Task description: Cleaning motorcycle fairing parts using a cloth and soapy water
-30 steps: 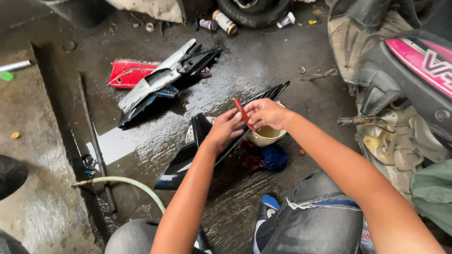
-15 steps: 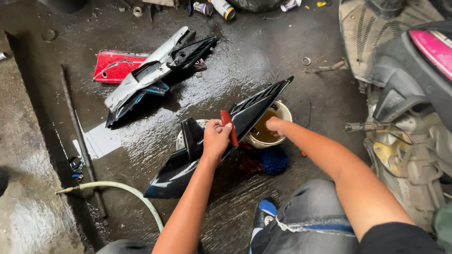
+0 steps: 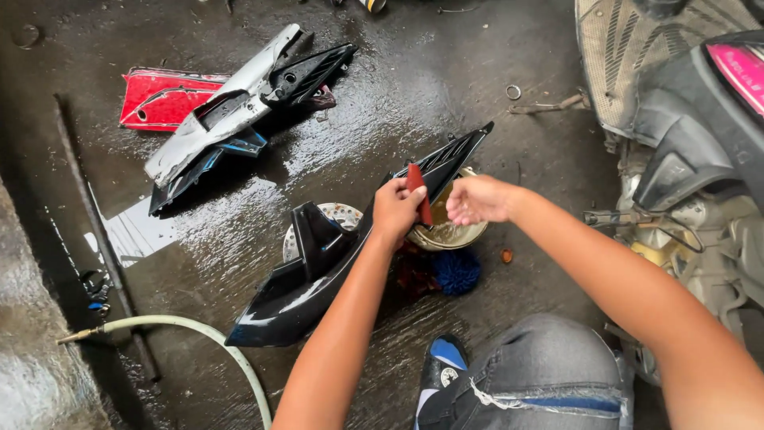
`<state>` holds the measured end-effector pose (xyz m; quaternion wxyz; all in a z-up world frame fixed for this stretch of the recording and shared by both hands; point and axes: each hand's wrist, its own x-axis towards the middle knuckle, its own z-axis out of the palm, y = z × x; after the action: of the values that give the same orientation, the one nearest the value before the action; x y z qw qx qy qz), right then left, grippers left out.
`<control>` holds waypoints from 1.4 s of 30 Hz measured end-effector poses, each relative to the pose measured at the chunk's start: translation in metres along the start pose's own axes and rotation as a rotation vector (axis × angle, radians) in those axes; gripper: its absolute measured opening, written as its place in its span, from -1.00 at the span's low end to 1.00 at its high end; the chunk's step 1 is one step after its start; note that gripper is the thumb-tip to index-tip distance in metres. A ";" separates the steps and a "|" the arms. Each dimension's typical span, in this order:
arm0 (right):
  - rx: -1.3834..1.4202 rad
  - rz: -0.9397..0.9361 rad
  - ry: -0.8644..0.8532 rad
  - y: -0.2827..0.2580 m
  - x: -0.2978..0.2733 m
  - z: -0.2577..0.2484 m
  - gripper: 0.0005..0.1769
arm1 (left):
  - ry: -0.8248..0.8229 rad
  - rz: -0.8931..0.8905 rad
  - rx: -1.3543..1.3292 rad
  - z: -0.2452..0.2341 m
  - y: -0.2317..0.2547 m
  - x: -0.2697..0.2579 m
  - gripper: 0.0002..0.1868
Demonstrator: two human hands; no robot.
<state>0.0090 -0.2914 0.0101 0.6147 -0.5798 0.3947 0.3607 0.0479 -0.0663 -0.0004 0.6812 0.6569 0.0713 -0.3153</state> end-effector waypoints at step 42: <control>-1.059 -1.072 0.693 0.035 -0.005 0.074 -0.38 | -0.142 0.265 1.628 -0.152 -0.020 -0.199 -0.40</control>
<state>-0.0196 -0.2151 0.0012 0.1927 -0.9803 0.0096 -0.0422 -0.0716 0.1445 0.0646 0.0267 0.9263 -0.3003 -0.2262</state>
